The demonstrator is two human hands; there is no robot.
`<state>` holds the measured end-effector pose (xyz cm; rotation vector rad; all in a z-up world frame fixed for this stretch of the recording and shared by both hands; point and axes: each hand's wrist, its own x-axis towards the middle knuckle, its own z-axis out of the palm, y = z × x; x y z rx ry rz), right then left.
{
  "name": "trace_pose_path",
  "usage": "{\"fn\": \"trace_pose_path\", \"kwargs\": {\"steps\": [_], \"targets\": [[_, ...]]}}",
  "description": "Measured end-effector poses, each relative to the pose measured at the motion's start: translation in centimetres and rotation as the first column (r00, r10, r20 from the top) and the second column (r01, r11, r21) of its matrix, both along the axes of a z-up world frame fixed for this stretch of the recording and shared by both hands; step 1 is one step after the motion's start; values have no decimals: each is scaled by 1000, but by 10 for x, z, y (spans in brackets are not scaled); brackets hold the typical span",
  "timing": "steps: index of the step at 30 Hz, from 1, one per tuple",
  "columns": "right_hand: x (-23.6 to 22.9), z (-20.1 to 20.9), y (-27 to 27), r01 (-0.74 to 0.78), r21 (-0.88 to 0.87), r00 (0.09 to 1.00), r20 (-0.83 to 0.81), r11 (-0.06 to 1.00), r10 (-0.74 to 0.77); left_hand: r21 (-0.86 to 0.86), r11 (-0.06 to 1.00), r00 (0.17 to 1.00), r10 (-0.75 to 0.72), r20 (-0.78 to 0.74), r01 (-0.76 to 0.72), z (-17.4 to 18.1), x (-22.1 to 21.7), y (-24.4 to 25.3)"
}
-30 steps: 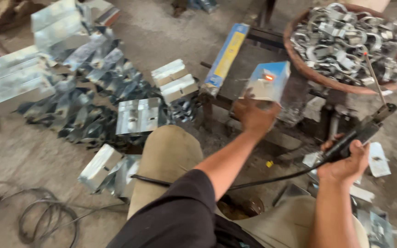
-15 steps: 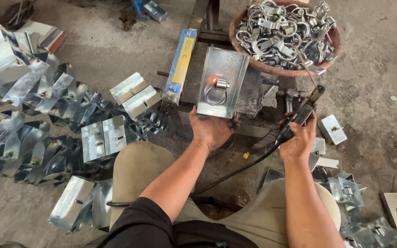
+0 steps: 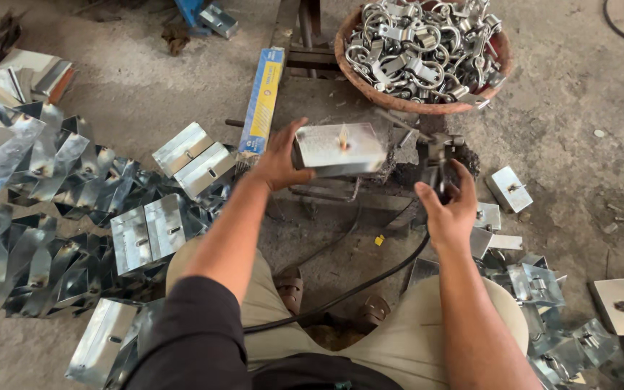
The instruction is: The person welds small metal plates with eye bolts using a handheld welding torch. They pick up plates and eye bolts, position them on a workbench, weld the eye bolt to the plate, and then place the finished pieces on the floor.
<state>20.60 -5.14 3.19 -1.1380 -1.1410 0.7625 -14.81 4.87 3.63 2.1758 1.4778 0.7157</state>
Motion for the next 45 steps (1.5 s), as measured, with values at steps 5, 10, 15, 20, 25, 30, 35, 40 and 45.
{"fn": "trace_pose_path", "kwargs": {"steps": [5,10,15,20,25,30,35,40,45], "targets": [[-18,12,-5,116,-221,957,285,968,-50,-327,932,828,-57,-558,-157,47,-9,15],[-23,17,-9,96,-153,928,371,983,-33,-345,922,738,-108,-666,-176,67,5,19],[-29,15,-11,94,-224,927,374,970,-3,-387,892,711,-113,-694,-235,74,6,26],[-38,17,-14,42,-225,957,291,973,26,-391,879,729,-76,-680,-272,79,9,23],[-40,18,-16,58,-239,951,309,969,20,-376,883,747,-44,-664,-281,79,6,21],[-39,17,-13,-7,-260,984,168,965,53,-372,884,755,-34,-655,-283,76,5,23],[-38,16,-12,-16,-315,989,136,949,62,-389,872,752,-36,-658,-298,75,6,23],[-35,10,-9,-70,-321,994,55,945,92,-404,858,752,-32,-658,-317,75,7,24],[-34,2,-8,-121,-284,993,-26,951,119,-390,866,747,-29,-664,-313,75,9,25]]}}
